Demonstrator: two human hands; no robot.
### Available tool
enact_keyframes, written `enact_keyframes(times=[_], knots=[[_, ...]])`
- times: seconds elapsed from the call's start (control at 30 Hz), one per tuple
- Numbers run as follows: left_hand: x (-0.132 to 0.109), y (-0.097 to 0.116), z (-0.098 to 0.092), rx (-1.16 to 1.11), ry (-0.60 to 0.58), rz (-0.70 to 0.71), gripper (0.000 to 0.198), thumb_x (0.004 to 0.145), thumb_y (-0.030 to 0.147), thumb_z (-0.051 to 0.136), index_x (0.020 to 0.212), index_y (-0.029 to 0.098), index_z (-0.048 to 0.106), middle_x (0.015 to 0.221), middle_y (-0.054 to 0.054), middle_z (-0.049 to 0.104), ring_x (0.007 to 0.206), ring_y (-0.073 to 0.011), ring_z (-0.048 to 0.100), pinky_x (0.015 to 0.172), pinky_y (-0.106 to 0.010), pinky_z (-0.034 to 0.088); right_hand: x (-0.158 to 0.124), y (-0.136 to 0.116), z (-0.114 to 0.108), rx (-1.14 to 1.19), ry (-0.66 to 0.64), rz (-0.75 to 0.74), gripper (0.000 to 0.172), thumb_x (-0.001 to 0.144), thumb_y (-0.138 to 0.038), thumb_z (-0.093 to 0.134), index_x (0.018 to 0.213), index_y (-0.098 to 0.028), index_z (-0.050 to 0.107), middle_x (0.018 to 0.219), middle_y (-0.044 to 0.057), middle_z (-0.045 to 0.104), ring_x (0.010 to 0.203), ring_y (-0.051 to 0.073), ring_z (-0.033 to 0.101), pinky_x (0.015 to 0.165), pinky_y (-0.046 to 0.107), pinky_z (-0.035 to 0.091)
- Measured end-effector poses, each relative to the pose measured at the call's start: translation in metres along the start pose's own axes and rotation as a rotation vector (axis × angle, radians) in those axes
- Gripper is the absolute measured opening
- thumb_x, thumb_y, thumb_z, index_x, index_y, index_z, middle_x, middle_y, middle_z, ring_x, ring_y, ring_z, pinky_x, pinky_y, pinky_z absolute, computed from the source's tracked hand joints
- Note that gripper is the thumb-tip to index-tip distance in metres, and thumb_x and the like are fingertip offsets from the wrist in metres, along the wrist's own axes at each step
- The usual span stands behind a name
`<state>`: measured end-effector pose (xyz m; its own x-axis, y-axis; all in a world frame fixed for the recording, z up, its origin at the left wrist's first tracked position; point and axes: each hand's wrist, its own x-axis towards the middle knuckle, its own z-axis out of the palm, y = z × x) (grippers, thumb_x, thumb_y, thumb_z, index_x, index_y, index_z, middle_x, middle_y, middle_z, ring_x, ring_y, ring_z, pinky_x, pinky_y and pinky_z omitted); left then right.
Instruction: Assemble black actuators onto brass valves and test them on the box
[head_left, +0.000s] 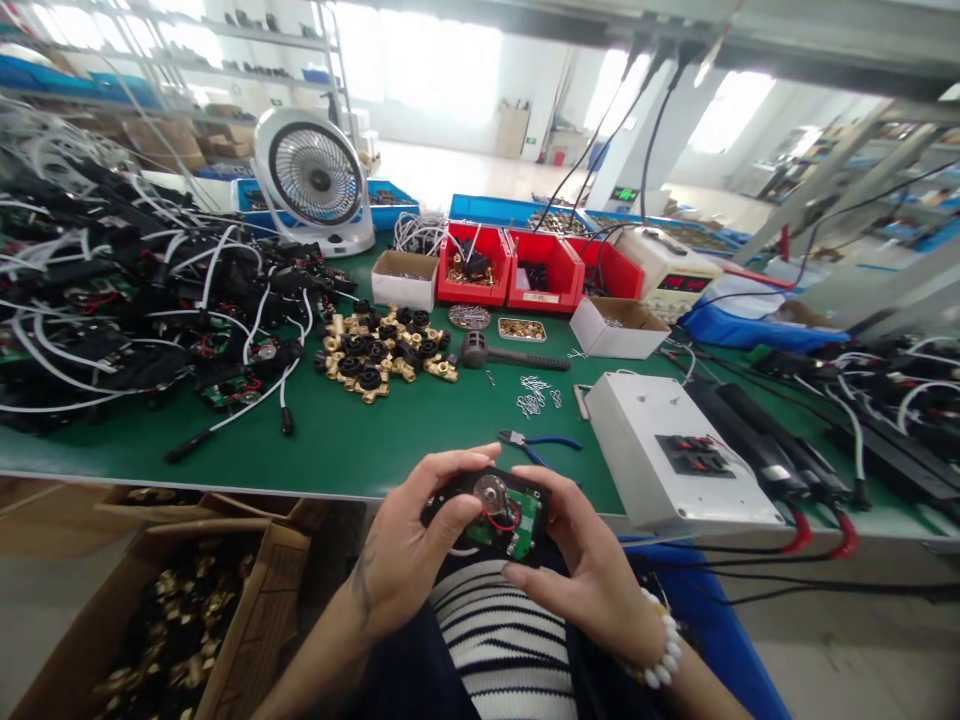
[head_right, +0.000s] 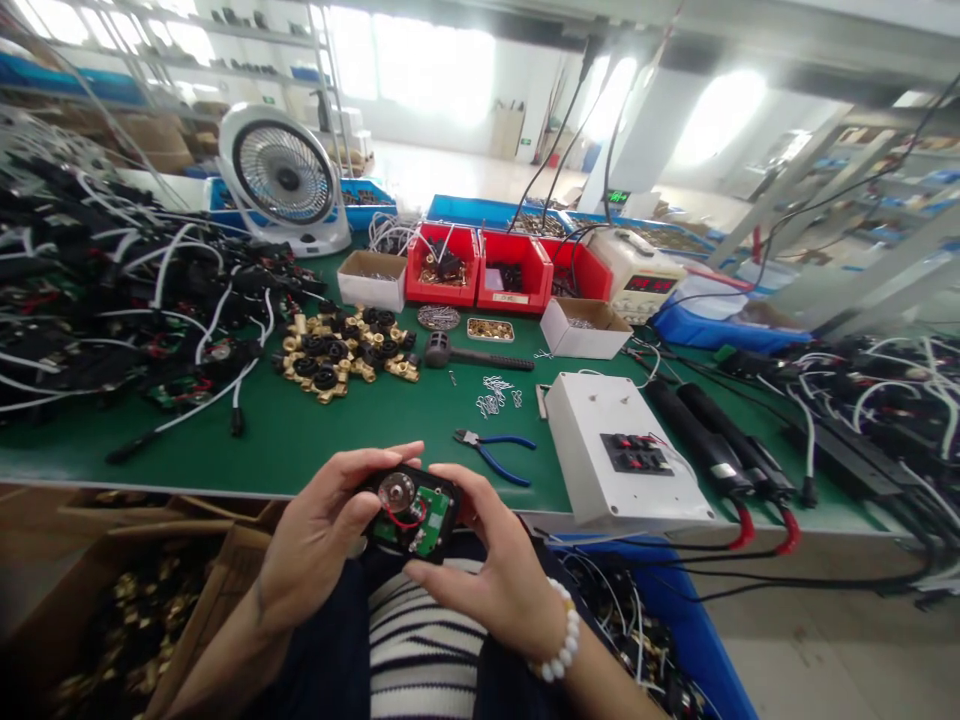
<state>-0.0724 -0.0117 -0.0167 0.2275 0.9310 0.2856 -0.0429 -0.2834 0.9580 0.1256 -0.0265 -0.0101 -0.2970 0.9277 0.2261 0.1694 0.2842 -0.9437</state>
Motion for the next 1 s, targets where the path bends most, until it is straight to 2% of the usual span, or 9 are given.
enact_keyframes(times=[0.07,0.17,0.33,0.5,0.57,0.63,0.73,0.83,1.0], knots=[[0.0,0.001,0.001,0.016,0.071,0.024,0.022,0.093,0.04,0.059,0.115,0.034,0.059,0.131,0.001,0.06,0.125,-0.0193,0.053,0.105,-0.033,0.041,-0.002,0.0,0.0,-0.017,0.027,-0.042,0.063,0.075,-0.027,0.079,0.131,-0.032,0.05,0.132,0.006,0.059,0.117,0.022,0.062,0.101,0.032,0.052],[0.001,0.003,0.002,0.119,0.172,0.088,0.016,0.088,0.038,0.067,0.1,0.029,0.062,0.11,0.0,0.059,0.108,-0.0174,0.055,0.094,-0.028,0.043,-0.004,-0.002,0.0,-0.047,0.098,-0.065,0.061,0.075,-0.03,0.078,0.13,-0.03,0.052,0.13,0.008,0.061,0.114,0.025,0.064,0.097,0.034,0.054],[0.002,0.01,0.002,0.277,0.206,0.184,0.008,0.091,0.026,0.064,0.084,0.023,0.061,0.083,0.002,0.055,0.078,-0.0127,0.053,0.071,-0.022,0.044,-0.003,-0.005,0.0,-0.119,0.136,-0.014,0.061,0.072,-0.031,0.079,0.128,-0.028,0.055,0.126,0.008,0.064,0.111,0.026,0.065,0.096,0.036,0.054],[0.012,0.011,-0.003,0.506,0.043,0.443,0.013,0.092,0.028,0.061,0.082,0.02,0.062,0.079,0.0,0.062,0.074,-0.0132,0.059,0.067,-0.022,0.048,0.011,-0.001,0.001,-0.097,0.021,0.159,0.055,0.072,-0.033,0.076,0.122,-0.025,0.056,0.11,0.007,0.07,0.095,0.026,0.07,0.078,0.034,0.061],[0.022,0.005,-0.009,0.597,-0.027,0.397,0.02,0.094,0.032,0.058,0.078,0.02,0.061,0.076,0.0,0.063,0.072,-0.0136,0.06,0.066,-0.023,0.05,0.021,0.005,0.004,-0.046,-0.009,0.215,0.054,0.072,-0.035,0.076,0.121,-0.025,0.055,0.106,0.006,0.071,0.094,0.025,0.07,0.079,0.035,0.06],[0.037,-0.007,-0.019,0.684,0.006,0.284,0.022,0.094,0.036,0.056,0.078,0.021,0.061,0.077,0.0,0.062,0.071,-0.0143,0.061,0.066,-0.024,0.051,0.032,0.015,0.007,0.037,0.006,0.274,0.054,0.072,-0.038,0.075,0.119,-0.023,0.053,0.104,0.006,0.07,0.094,0.024,0.07,0.08,0.036,0.06],[0.064,-0.035,-0.043,0.812,0.283,0.146,0.024,0.094,0.039,0.054,0.101,0.017,0.062,0.098,-0.009,0.06,0.088,-0.023,0.061,0.082,-0.038,0.052,0.046,0.032,0.012,0.037,0.061,0.357,0.053,0.076,-0.046,0.069,0.119,-0.02,0.05,0.099,0.007,0.07,0.086,0.023,0.069,0.071,0.035,0.059],[0.087,-0.063,-0.072,0.91,0.469,0.046,0.03,0.09,0.026,0.055,0.116,0.011,0.059,0.117,-0.02,0.054,0.115,-0.0363,0.051,0.101,-0.057,0.039,0.051,0.042,0.013,-0.172,0.074,0.373,0.052,0.083,-0.049,0.062,0.122,-0.016,0.052,0.085,0.006,0.067,0.071,0.022,0.064,0.065,0.038,0.057],[0.093,-0.082,-0.09,0.948,0.435,-0.004,0.028,0.083,0.013,0.055,0.11,0.014,0.063,0.111,-0.016,0.058,0.111,-0.0341,0.053,0.1,-0.055,0.042,0.043,0.041,0.009,-0.409,0.137,0.28,0.043,0.083,-0.036,0.064,0.121,-0.017,0.059,0.098,0.01,0.06,0.068,0.02,0.056,0.08,0.048,0.052]])
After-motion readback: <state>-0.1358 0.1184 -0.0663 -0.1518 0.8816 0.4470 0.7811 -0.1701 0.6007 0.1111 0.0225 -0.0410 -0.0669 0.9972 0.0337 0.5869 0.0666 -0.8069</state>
